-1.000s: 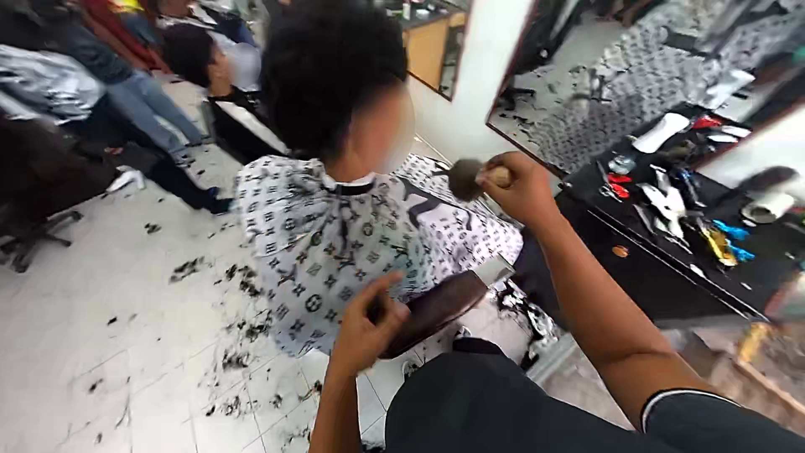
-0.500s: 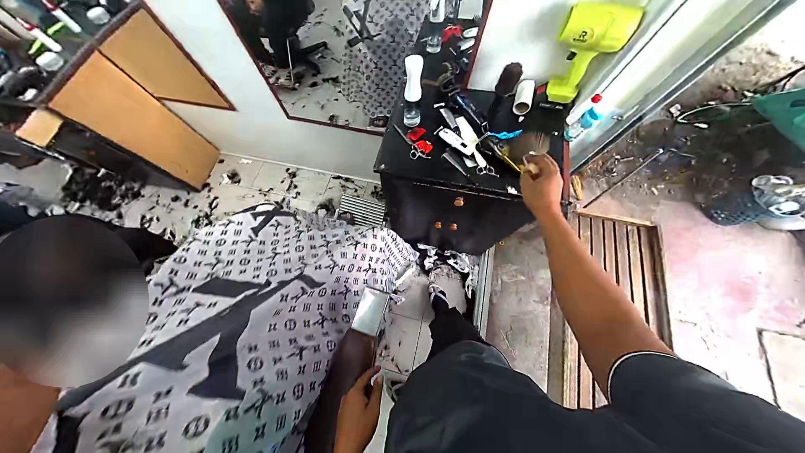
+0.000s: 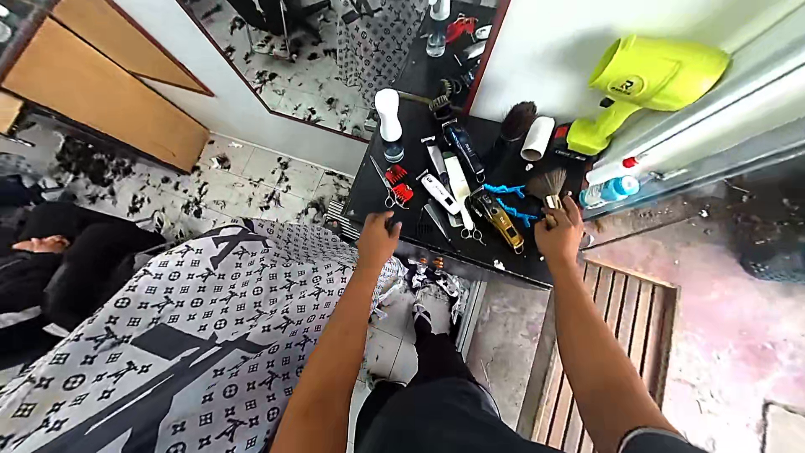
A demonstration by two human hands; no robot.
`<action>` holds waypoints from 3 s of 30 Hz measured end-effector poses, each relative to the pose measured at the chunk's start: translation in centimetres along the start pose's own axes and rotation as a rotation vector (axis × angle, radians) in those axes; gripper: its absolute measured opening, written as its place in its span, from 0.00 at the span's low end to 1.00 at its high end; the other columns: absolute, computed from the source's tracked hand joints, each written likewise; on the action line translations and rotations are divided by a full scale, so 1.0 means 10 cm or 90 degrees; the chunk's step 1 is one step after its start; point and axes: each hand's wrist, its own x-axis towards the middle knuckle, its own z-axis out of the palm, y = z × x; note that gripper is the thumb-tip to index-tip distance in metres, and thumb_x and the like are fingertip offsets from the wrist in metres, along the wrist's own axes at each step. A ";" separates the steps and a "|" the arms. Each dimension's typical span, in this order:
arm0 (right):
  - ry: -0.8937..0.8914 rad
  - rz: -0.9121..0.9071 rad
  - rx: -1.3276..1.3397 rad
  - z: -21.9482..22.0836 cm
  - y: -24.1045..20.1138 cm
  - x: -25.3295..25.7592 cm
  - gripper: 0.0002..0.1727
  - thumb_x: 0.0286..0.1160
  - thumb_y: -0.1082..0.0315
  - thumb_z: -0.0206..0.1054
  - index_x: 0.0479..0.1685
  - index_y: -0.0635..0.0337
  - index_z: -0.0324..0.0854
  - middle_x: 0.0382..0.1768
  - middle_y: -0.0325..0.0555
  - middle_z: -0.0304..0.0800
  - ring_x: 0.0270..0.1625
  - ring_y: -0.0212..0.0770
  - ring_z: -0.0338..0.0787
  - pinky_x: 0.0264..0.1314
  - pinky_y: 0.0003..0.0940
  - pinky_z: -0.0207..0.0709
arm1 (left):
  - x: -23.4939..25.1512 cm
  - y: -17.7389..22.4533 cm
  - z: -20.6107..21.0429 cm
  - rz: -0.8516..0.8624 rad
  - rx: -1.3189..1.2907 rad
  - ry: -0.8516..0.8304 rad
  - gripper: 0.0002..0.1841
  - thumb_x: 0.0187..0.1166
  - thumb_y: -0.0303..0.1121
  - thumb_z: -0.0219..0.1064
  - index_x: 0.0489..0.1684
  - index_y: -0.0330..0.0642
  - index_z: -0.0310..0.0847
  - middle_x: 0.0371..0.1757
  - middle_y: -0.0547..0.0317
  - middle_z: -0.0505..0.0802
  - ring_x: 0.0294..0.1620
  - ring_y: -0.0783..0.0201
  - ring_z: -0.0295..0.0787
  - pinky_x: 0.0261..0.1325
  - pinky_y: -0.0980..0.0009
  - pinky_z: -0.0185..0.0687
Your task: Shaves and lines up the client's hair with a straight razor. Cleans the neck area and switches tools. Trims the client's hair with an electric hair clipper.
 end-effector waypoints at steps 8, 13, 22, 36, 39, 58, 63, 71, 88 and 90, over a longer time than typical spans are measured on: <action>-0.202 -0.036 -0.028 0.21 -0.86 -0.12 0.48 0.68 0.47 0.79 0.84 0.68 0.66 0.75 0.77 0.73 0.78 0.76 0.73 0.77 0.76 0.62 | 1.23 0.49 0.20 0.028 0.199 -0.066 0.31 0.80 0.46 0.69 0.86 0.61 0.70 0.77 0.36 0.79 0.64 0.36 0.87 0.58 0.36 0.86; -0.196 -0.035 -0.043 0.42 -0.76 0.01 0.43 0.69 0.48 0.78 0.77 0.73 0.73 0.72 0.79 0.75 0.76 0.75 0.75 0.78 0.72 0.64 | 1.53 0.50 0.17 0.027 0.233 -0.184 0.35 0.83 0.45 0.67 0.92 0.56 0.61 0.73 0.34 0.84 0.74 0.33 0.81 0.68 0.33 0.78; -0.142 -0.005 0.034 0.20 -0.82 0.03 0.41 0.66 0.53 0.80 0.72 0.77 0.76 0.68 0.79 0.77 0.74 0.73 0.77 0.79 0.63 0.67 | 1.69 0.48 0.12 0.013 0.162 -0.193 0.36 0.75 0.44 0.74 0.86 0.50 0.67 0.71 0.37 0.86 0.73 0.36 0.82 0.67 0.33 0.79; -0.286 0.114 0.574 -0.06 -1.35 -0.19 0.40 0.75 0.69 0.67 0.84 0.71 0.49 0.46 0.47 0.80 0.32 0.29 0.88 0.39 0.29 0.88 | 1.41 0.46 -0.03 -0.032 -0.094 -0.018 0.24 0.88 0.45 0.59 0.75 0.37 0.75 0.67 0.39 0.87 0.71 0.44 0.85 0.71 0.42 0.80; -0.367 0.080 0.668 -0.07 -1.63 -0.33 0.29 0.79 0.69 0.62 0.76 0.67 0.55 0.30 0.35 0.83 0.21 0.30 0.86 0.29 0.29 0.88 | 0.94 0.41 -0.28 -0.028 -0.227 0.056 0.22 0.88 0.43 0.60 0.69 0.33 0.77 0.60 0.37 0.90 0.63 0.44 0.89 0.68 0.43 0.82; -1.151 -0.236 0.361 0.56 -3.64 -2.59 0.46 0.66 0.51 0.75 0.84 0.61 0.61 0.51 0.55 0.89 0.37 0.47 0.94 0.38 0.45 0.92 | -3.35 -1.24 -0.74 -0.293 -0.615 0.367 0.20 0.92 0.42 0.58 0.72 0.42 0.83 0.41 0.58 0.92 0.23 0.73 0.80 0.32 0.74 0.80; -1.191 -0.338 0.342 0.41 -4.00 -3.58 0.46 0.65 0.47 0.76 0.83 0.58 0.62 0.56 0.53 0.88 0.43 0.45 0.93 0.44 0.44 0.91 | -4.40 -1.58 -0.86 -0.308 -0.607 0.464 0.19 0.90 0.43 0.60 0.69 0.43 0.86 0.38 0.61 0.93 0.24 0.74 0.81 0.33 0.73 0.82; -1.213 -0.380 0.338 0.02 -4.37 -5.25 0.44 0.65 0.46 0.76 0.81 0.59 0.66 0.53 0.46 0.89 0.41 0.38 0.92 0.43 0.37 0.90 | -6.08 -2.23 -1.07 -0.251 -0.580 0.477 0.19 0.90 0.43 0.60 0.70 0.45 0.86 0.41 0.62 0.94 0.24 0.76 0.81 0.31 0.75 0.80; -1.277 -0.067 0.786 -0.25 -5.33 -6.10 0.48 0.59 0.56 0.84 0.78 0.55 0.57 0.49 0.42 0.91 0.38 0.40 0.94 0.36 0.38 0.92 | -6.60 -2.70 -2.07 -0.076 -0.615 0.511 0.39 0.68 0.35 0.80 0.81 0.30 0.69 0.65 0.56 0.90 0.25 0.83 0.78 0.28 0.83 0.77; -1.292 -0.147 0.794 -0.18 -5.50 -6.10 0.44 0.63 0.52 0.82 0.76 0.54 0.61 0.53 0.42 0.90 0.41 0.40 0.94 0.39 0.38 0.92 | -6.66 -2.77 -2.25 -0.067 -0.586 0.516 0.37 0.68 0.37 0.81 0.79 0.33 0.73 0.63 0.59 0.91 0.24 0.85 0.77 0.27 0.85 0.76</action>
